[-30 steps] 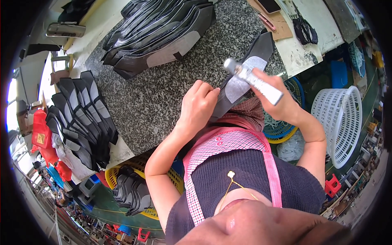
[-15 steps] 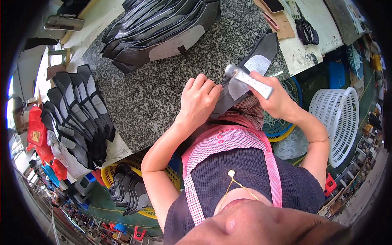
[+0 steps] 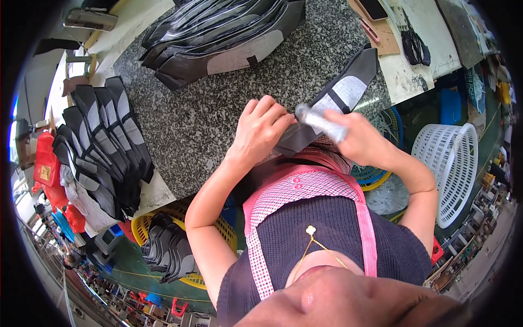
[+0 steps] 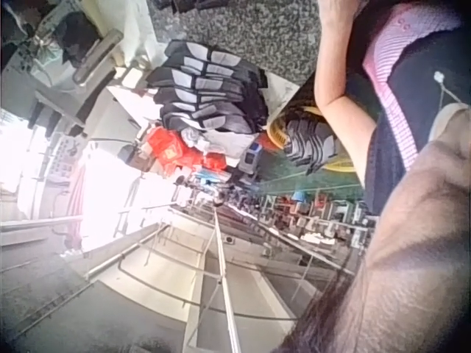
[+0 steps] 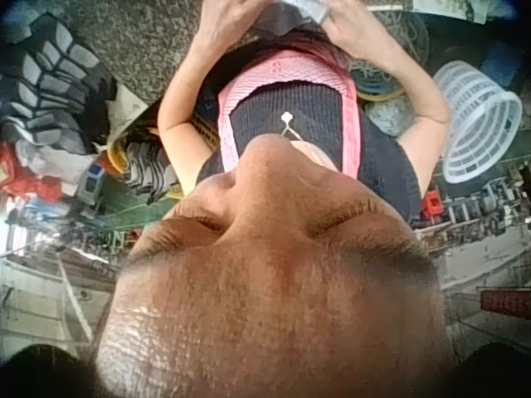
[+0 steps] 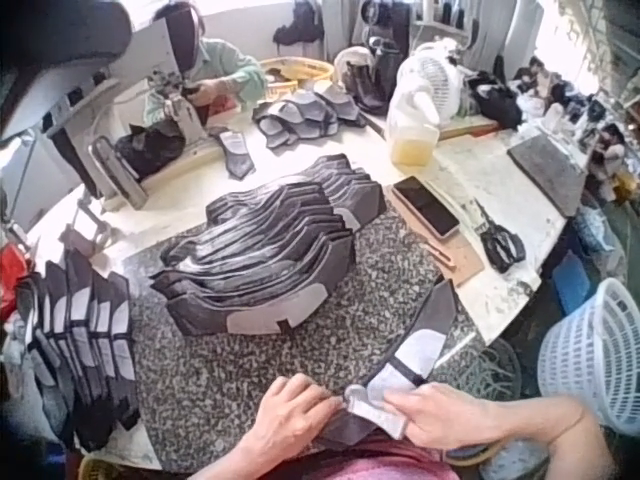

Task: Flatten and secure the edges of shoe upper components using a small hammer on a workbench.

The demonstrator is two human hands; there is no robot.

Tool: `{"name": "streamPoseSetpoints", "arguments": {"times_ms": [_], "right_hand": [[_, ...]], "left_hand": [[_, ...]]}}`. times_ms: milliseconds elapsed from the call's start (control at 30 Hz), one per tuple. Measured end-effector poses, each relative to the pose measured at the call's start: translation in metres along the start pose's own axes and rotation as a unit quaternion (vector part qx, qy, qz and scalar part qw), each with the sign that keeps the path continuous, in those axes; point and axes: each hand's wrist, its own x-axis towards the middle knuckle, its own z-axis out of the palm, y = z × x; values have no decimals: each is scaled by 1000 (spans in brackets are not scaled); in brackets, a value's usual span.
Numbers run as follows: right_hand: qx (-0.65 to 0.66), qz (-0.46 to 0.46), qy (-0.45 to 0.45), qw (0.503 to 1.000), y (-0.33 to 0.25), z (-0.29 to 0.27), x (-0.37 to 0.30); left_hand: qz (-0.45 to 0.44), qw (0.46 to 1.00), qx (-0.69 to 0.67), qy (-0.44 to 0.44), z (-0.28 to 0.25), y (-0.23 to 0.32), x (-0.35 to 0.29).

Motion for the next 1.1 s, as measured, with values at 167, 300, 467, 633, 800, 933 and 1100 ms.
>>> {"name": "streamPoseSetpoints", "arguments": {"times_ms": [167,300,467,633,800,933,1100], "right_hand": [[7,50,-38,998,6,-11,13],[33,-78,107,991,2,3,6],[-5,-14,-31,999,0,9,10],[-27,-24,22,999,2,2,15],[-34,-38,-73,996,8,12,12],[17,-60,30,998,3,9,14],[-29,-88,-47,995,8,16,18]], "left_hand": [[-34,999,-7,-11,-10,0,-9],[5,999,37,30,0,2,-16],[-143,987,12,68,-9,7,-23],[-230,968,-59,80,2,22,-34],[-215,971,4,106,5,33,-35],[-165,979,62,102,10,38,-38],[-87,984,144,55,7,42,-38]]}}
